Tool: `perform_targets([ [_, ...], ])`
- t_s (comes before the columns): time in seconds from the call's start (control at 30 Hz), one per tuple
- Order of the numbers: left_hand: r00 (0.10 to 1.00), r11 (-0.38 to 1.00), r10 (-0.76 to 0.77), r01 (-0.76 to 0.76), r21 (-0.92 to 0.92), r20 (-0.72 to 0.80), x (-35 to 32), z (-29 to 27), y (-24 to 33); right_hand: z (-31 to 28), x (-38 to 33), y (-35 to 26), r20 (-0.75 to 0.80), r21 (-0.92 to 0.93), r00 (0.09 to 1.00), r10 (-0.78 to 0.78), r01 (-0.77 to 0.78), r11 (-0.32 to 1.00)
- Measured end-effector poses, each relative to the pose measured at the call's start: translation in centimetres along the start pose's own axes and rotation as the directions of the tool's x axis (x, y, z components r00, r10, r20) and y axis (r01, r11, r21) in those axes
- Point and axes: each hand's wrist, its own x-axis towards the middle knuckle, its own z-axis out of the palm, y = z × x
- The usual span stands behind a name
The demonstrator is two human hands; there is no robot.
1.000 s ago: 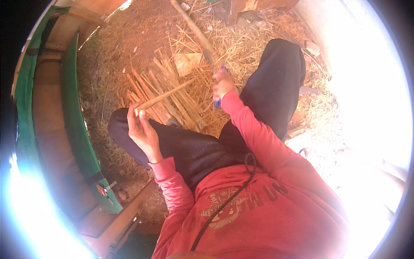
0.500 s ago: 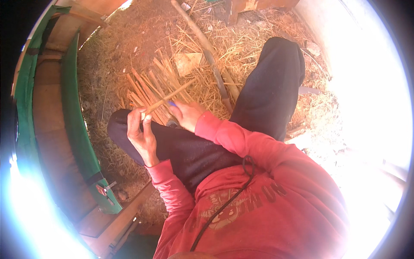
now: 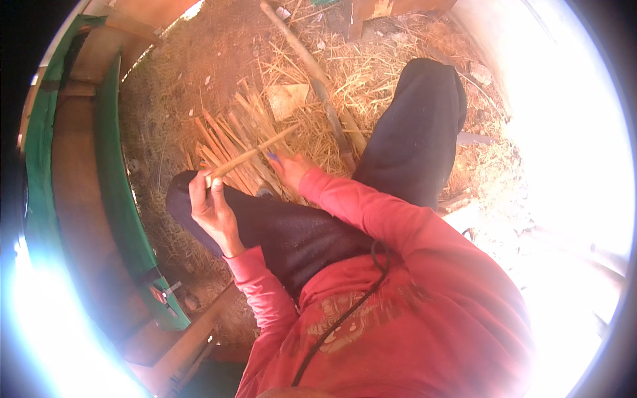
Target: The person sits on the ground and uses a knife to sharpen the ends of thin wooden sticks. They hold each stick with one hand and scrape the blade along the wood to create a point, then place the finished stick into a pile.
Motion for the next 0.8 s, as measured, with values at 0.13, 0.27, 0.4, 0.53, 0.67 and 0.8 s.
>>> perform_targets([
  [0.13, 0.999, 0.995, -0.049, 0.05, -0.086, 0.019, 0.6, 0.5, 0.1, -1.0, -0.1, -1.9, 0.026, 0.0, 0.998, -0.064, 0.064, 0.998],
  [0.27, 0.999, 0.998, -0.043, 0.044, -0.039, 0.03, 0.6, 0.4, 0.6, 1.2, 1.5, 2.7, -0.043, -0.107, 0.999, 0.026, -0.03, 0.994],
  [0.4, 0.999, 0.996, -0.029, 0.031, -0.086, 0.024, 0.2, 0.2, -0.4, 0.6, 1.4, -1.0, -0.028, 0.02, 0.999, -0.044, 0.045, 0.999],
  [0.53, 0.994, 0.993, -0.103, 0.1, -0.066, -0.03, 0.5, 0.8, 0.4, 1.7, 1.7, 1.8, -0.083, -0.079, 0.996, -0.042, 0.035, 0.996],
  [0.67, 0.99, 0.994, -0.109, 0.111, 0.016, -0.086, 0.5, 0.5, -0.2, 0.3, 1.3, -1.1, 0.029, 0.003, 1.0, 0.012, -0.012, 1.0],
  [0.8, 0.992, 0.994, -0.098, 0.102, 0.043, -0.076, 0.2, 0.6, 0.1, 0.3, 0.3, -0.4, 0.067, 0.016, 0.997, 0.039, -0.041, 0.999],
])
